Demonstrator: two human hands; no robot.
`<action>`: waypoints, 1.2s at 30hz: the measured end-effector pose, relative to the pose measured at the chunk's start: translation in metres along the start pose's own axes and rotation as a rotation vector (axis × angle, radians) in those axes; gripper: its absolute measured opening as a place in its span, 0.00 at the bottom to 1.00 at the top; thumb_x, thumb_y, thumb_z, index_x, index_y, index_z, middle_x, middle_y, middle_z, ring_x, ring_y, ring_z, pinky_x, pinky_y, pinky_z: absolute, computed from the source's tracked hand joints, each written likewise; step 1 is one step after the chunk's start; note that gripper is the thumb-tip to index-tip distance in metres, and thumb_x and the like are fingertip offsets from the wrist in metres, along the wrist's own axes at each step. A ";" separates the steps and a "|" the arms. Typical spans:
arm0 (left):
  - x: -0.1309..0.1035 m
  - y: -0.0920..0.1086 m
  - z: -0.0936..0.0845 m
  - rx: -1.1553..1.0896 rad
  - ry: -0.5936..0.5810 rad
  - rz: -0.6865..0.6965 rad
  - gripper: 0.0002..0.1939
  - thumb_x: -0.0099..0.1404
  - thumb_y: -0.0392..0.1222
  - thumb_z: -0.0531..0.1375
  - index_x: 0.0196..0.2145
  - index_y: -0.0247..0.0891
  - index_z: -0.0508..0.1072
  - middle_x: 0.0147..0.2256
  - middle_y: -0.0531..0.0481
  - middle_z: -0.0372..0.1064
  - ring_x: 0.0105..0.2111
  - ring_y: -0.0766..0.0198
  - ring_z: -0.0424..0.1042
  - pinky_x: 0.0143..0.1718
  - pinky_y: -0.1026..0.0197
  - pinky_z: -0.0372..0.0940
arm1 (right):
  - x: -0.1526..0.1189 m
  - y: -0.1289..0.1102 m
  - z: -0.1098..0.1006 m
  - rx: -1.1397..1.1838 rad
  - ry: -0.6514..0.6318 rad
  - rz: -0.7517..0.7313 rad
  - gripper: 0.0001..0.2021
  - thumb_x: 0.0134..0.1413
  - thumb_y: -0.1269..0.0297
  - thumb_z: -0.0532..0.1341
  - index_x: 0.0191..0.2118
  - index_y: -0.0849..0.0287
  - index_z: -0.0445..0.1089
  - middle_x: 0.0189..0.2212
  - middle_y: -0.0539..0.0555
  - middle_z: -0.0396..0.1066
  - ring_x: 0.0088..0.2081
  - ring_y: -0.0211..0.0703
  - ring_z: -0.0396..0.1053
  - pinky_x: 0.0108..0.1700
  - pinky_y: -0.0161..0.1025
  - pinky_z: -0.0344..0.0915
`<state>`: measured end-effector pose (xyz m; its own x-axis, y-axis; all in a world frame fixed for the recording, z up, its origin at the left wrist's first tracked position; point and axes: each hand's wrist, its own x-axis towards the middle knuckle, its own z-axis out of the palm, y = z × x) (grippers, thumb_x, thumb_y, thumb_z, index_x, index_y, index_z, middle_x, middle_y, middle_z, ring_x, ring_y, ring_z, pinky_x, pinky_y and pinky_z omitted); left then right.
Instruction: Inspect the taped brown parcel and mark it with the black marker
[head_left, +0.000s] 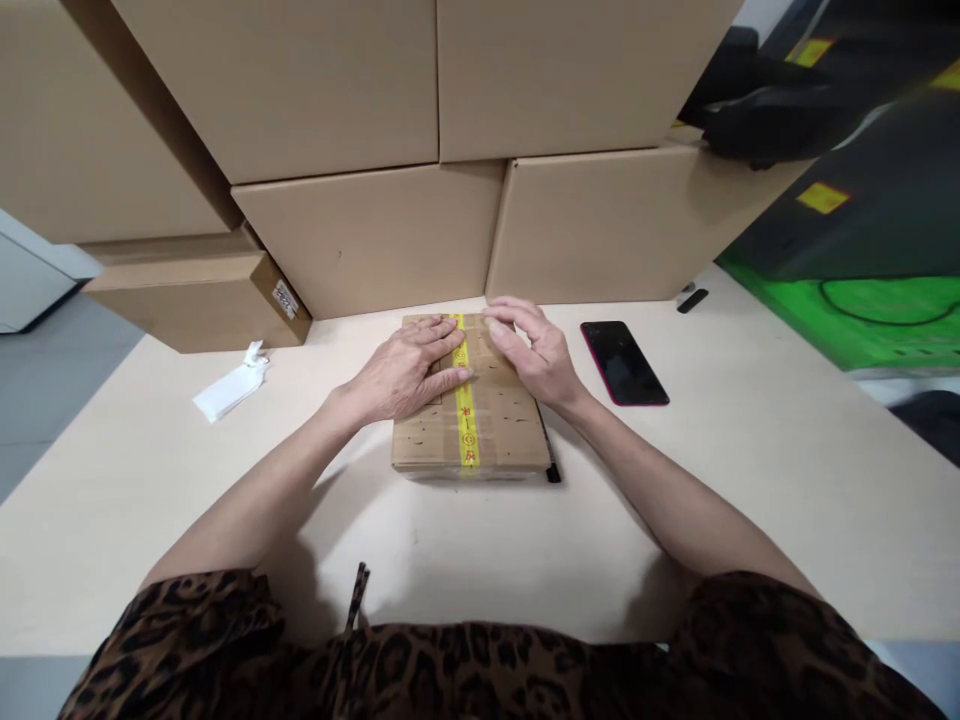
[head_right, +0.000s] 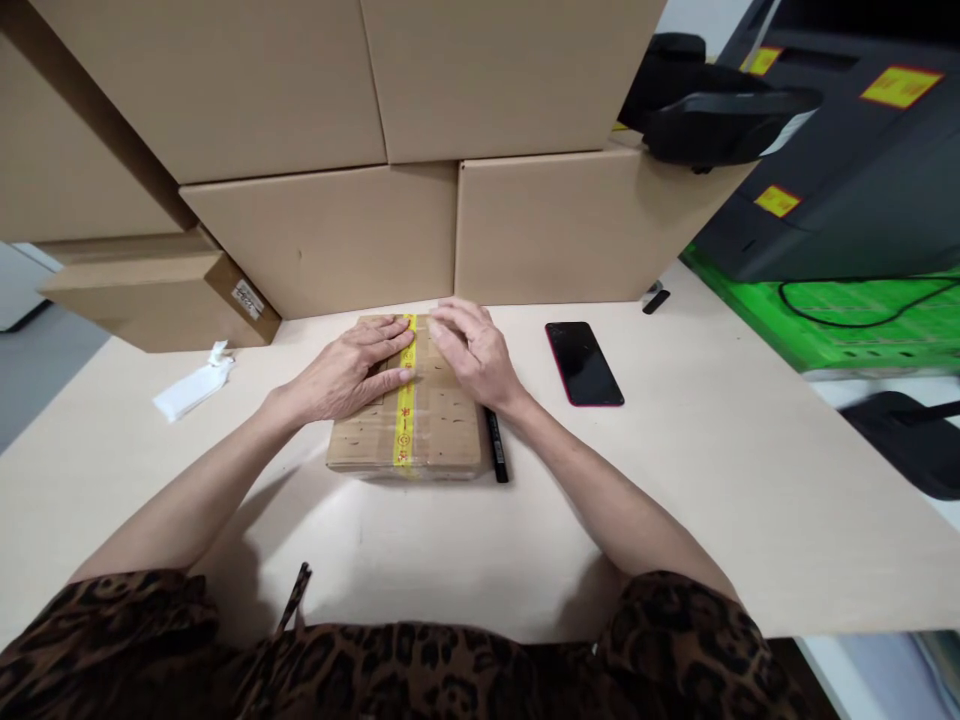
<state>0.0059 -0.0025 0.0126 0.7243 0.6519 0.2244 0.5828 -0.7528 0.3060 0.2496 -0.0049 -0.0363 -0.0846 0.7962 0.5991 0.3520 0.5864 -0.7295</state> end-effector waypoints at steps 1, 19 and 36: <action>-0.001 0.001 0.000 0.005 -0.007 -0.009 0.35 0.82 0.62 0.56 0.71 0.32 0.74 0.73 0.27 0.66 0.77 0.36 0.63 0.78 0.28 0.55 | -0.001 0.001 0.000 0.043 0.032 0.054 0.23 0.69 0.40 0.64 0.53 0.52 0.81 0.60 0.62 0.80 0.65 0.60 0.76 0.71 0.64 0.68; -0.013 -0.020 0.014 -0.333 0.126 -0.063 0.36 0.77 0.71 0.58 0.69 0.45 0.78 0.75 0.40 0.66 0.80 0.44 0.57 0.84 0.31 0.38 | -0.152 -0.033 -0.005 0.082 -0.236 0.255 0.59 0.69 0.40 0.68 0.84 0.35 0.22 0.85 0.61 0.40 0.83 0.65 0.49 0.79 0.72 0.56; -0.051 -0.072 -0.048 -0.730 0.015 -0.100 0.63 0.55 0.83 0.70 0.78 0.47 0.64 0.80 0.38 0.56 0.81 0.33 0.53 0.79 0.34 0.55 | 0.022 -0.086 0.025 -0.100 -0.173 -0.122 0.38 0.68 0.27 0.61 0.71 0.45 0.72 0.70 0.56 0.74 0.74 0.68 0.69 0.76 0.72 0.64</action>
<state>-0.0910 0.0228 0.0230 0.6725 0.7193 0.1741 0.2486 -0.4411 0.8623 0.1944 -0.0345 0.0317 -0.2881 0.7390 0.6091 0.4191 0.6692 -0.6137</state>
